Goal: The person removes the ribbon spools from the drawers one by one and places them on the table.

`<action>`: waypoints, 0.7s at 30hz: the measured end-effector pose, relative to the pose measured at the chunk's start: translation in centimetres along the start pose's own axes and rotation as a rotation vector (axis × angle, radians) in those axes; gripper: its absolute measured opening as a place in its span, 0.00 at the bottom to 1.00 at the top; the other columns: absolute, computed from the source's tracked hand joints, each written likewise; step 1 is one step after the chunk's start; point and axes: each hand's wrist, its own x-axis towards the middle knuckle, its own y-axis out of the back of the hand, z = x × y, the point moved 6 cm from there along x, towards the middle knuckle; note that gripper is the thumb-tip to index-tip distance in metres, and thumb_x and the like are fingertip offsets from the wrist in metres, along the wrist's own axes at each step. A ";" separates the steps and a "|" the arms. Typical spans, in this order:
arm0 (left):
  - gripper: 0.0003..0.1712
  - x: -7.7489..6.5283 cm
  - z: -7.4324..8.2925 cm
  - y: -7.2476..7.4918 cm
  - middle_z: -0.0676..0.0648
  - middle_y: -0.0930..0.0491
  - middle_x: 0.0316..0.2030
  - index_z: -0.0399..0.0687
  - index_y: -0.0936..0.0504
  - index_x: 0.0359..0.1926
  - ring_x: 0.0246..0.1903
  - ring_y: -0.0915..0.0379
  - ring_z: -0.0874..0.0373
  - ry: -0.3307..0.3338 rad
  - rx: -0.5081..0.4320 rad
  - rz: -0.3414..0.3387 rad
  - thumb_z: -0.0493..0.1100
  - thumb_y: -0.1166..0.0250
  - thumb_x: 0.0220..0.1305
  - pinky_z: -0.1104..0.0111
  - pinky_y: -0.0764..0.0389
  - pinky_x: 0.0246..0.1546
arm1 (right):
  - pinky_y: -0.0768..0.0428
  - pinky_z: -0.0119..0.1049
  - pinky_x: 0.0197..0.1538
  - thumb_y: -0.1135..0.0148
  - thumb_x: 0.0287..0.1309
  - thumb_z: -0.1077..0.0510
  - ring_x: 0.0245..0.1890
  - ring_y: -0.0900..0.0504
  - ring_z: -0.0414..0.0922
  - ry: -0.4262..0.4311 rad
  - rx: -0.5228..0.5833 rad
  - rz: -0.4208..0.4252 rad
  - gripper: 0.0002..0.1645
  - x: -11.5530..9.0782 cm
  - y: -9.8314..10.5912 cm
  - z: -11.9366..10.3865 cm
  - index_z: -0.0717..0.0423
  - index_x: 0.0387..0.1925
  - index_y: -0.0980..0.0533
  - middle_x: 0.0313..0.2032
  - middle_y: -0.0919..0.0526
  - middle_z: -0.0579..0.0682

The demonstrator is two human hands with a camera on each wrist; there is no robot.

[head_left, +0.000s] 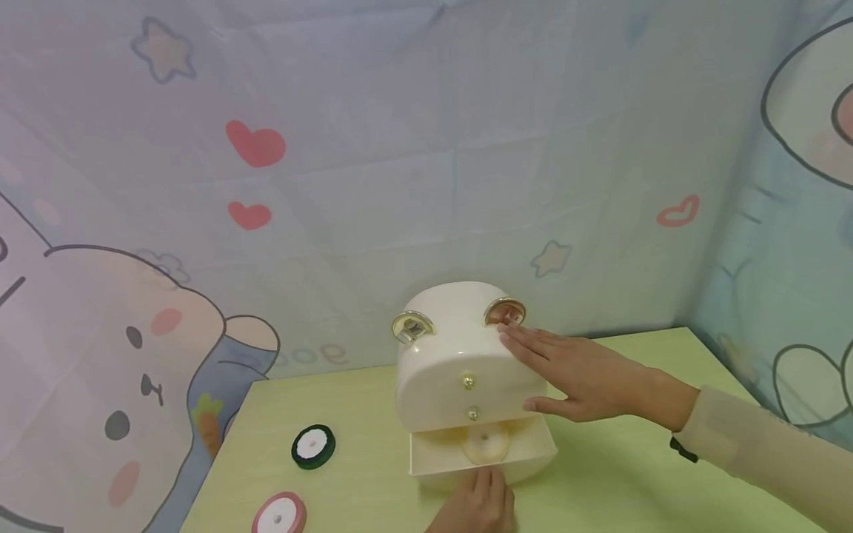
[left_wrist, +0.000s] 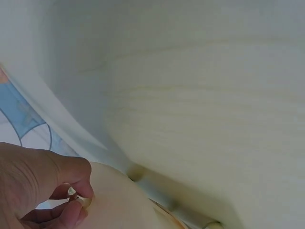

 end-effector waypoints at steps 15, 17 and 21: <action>0.20 -0.3 1.2 1.3 0.55 0.25 0.26 0.53 0.22 0.26 0.25 0.35 0.65 -0.038 -0.036 -0.051 0.59 0.40 0.69 0.75 0.28 0.27 | 0.25 0.46 0.73 0.44 0.73 0.32 0.80 0.36 0.52 -0.015 -0.002 -0.016 0.54 0.1 0.2 0.2 0.58 0.83 0.50 0.83 0.44 0.56; 0.20 -0.5 1.4 1.4 0.56 0.27 0.26 0.54 0.24 0.25 0.24 0.37 0.65 -0.044 -0.043 -0.055 0.58 0.42 0.70 0.75 0.30 0.27 | 0.25 0.46 0.73 0.44 0.73 0.32 0.80 0.36 0.52 -0.017 0.004 -0.018 0.54 0.1 0.2 0.1 0.58 0.83 0.50 0.83 0.44 0.56; 0.19 -0.7 1.7 1.6 0.57 0.29 0.26 0.56 0.26 0.24 0.25 0.39 0.66 -0.036 -0.063 -0.074 0.57 0.44 0.71 0.75 0.33 0.27 | 0.25 0.46 0.73 0.44 0.73 0.32 0.80 0.35 0.52 -0.019 0.004 -0.019 0.54 0.1 0.3 0.1 0.59 0.83 0.50 0.83 0.44 0.56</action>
